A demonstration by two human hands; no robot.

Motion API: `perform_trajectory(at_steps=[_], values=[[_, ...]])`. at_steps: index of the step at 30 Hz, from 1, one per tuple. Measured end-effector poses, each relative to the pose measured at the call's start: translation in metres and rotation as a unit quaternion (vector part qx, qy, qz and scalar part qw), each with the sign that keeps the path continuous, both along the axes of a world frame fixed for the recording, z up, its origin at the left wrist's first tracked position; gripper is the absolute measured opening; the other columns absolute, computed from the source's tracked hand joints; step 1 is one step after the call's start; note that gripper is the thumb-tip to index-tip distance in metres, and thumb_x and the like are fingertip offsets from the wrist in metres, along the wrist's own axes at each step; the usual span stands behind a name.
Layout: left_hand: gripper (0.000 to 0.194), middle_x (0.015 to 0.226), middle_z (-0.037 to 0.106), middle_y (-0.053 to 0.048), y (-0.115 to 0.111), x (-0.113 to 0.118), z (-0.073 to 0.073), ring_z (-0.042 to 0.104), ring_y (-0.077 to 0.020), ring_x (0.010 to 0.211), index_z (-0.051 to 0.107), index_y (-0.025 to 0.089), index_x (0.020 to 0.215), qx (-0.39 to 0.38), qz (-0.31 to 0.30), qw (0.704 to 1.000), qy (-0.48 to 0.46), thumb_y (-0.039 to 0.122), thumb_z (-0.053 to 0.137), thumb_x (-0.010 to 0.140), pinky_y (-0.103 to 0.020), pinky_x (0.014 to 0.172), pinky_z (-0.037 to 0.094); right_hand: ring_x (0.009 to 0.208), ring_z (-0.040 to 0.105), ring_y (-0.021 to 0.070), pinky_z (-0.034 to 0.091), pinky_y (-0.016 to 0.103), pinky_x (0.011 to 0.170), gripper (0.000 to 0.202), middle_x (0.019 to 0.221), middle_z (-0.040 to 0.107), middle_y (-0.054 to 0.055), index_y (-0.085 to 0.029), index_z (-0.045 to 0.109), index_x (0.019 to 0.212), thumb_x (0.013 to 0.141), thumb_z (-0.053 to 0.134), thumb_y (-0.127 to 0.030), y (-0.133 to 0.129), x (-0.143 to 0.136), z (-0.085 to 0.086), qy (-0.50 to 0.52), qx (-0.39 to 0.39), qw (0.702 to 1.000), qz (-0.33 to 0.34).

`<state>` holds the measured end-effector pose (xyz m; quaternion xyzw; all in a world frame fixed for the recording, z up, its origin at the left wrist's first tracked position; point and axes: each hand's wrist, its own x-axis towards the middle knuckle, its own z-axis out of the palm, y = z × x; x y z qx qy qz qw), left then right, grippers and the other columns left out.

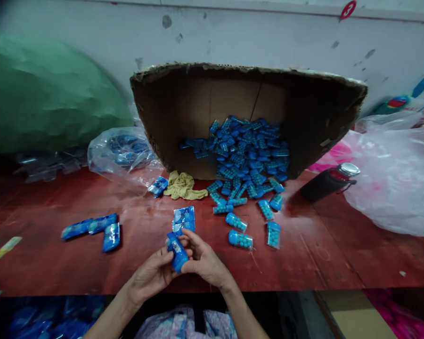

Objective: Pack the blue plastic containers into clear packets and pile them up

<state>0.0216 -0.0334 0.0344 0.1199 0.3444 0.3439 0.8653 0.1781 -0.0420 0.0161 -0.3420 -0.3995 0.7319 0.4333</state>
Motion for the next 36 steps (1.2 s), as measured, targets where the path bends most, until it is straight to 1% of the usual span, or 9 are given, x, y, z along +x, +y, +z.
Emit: perform_trajectory(at_steps=[12,15,17,20,22,26,29,32,36], values=[[0.015,0.075,0.069,-0.003,-0.020,0.023,-0.008,0.065,-0.0152,0.064,0.064,0.015,0.081,-0.037,0.095,0.993,0.051,0.024,0.064,0.069,-0.029,0.063,0.053,0.091,0.055,0.0164,0.044,0.028,0.076,0.052,0.103,0.057,0.001,-0.028,0.051,0.117,0.067,0.062,-0.017,-0.007,-0.011,-0.014,-0.036,0.025,0.996,-0.079],[0.014,0.077,0.070,-0.007,-0.014,0.013,-0.004,0.066,-0.0178,0.069,0.063,0.014,0.082,-0.044,0.127,0.988,0.079,0.023,0.059,0.073,-0.030,0.064,0.053,0.086,0.054,0.0153,0.044,0.027,0.074,0.049,0.102,0.056,0.000,-0.029,0.050,0.116,0.070,0.060,-0.018,-0.008,-0.011,-0.013,-0.101,0.064,0.990,-0.077],[0.017,0.075,0.070,-0.009,-0.004,-0.008,0.003,0.066,-0.0201,0.074,0.063,0.013,0.079,-0.056,0.197,0.974,0.098,0.025,0.050,0.079,-0.031,0.065,0.053,0.083,0.054,0.0148,0.043,0.026,0.074,0.042,0.099,0.056,0.000,-0.028,0.053,0.112,0.072,0.058,-0.018,-0.004,-0.007,-0.009,-0.181,0.112,0.974,-0.077],[0.032,0.080,0.069,-0.011,0.012,-0.047,0.013,0.064,-0.0221,0.084,0.062,0.013,0.079,-0.046,0.336,0.934,0.107,0.029,0.035,0.085,-0.033,0.067,0.053,0.074,0.052,0.0142,0.042,0.027,0.070,0.025,0.087,0.055,0.000,-0.025,0.058,0.101,0.076,0.055,-0.020,0.008,0.001,-0.004,-0.316,0.185,0.925,-0.099],[0.033,0.077,0.069,-0.011,0.018,-0.063,0.017,0.065,-0.0215,0.082,0.061,0.011,0.082,-0.033,0.362,0.923,0.126,0.027,0.033,0.085,-0.032,0.068,0.053,0.075,0.052,0.0156,0.042,0.028,0.071,0.020,0.086,0.055,0.001,-0.025,0.058,0.099,0.079,0.053,-0.022,0.021,0.004,-0.002,-0.397,0.229,0.882,-0.107],[0.012,0.060,0.066,-0.004,0.014,-0.048,0.007,0.066,-0.0193,0.068,0.058,0.014,0.082,-0.031,0.273,0.946,0.174,0.018,0.047,0.077,-0.032,0.065,0.051,0.088,0.051,0.0205,0.040,0.030,0.076,0.028,0.093,0.055,0.004,-0.027,0.055,0.106,0.079,0.055,-0.023,0.048,-0.002,-0.003,-0.566,0.271,0.774,-0.082],[0.022,0.061,0.065,-0.003,0.013,-0.020,-0.008,0.064,-0.0191,0.063,0.057,0.015,0.088,0.036,0.201,0.946,0.253,0.027,0.058,0.070,-0.031,0.061,0.050,0.089,0.049,0.0206,0.038,0.029,0.075,0.037,0.097,0.054,0.005,-0.027,0.049,0.115,0.079,0.055,-0.028,0.068,-0.008,-0.003,-0.655,0.274,0.702,-0.056],[0.028,0.076,0.067,-0.006,0.023,-0.006,-0.023,0.063,-0.0211,0.074,0.059,0.016,0.089,0.219,0.164,0.865,0.420,0.035,0.056,0.069,-0.034,0.070,0.048,0.091,0.048,0.0206,0.036,0.029,0.073,0.036,0.100,0.053,0.005,-0.027,0.049,0.115,0.080,0.054,-0.032,0.086,-0.012,-0.003,-0.690,0.280,0.665,-0.046],[0.031,0.110,0.061,-0.013,0.036,-0.009,-0.045,0.046,-0.0293,0.112,0.060,0.017,0.100,0.457,0.070,0.644,0.610,0.030,0.050,0.074,-0.047,0.094,0.032,0.086,0.047,0.0198,0.034,0.027,0.069,0.013,0.091,0.055,0.004,-0.026,0.062,0.090,0.080,0.054,-0.029,0.096,-0.014,-0.012,-0.692,0.283,0.662,-0.045]])
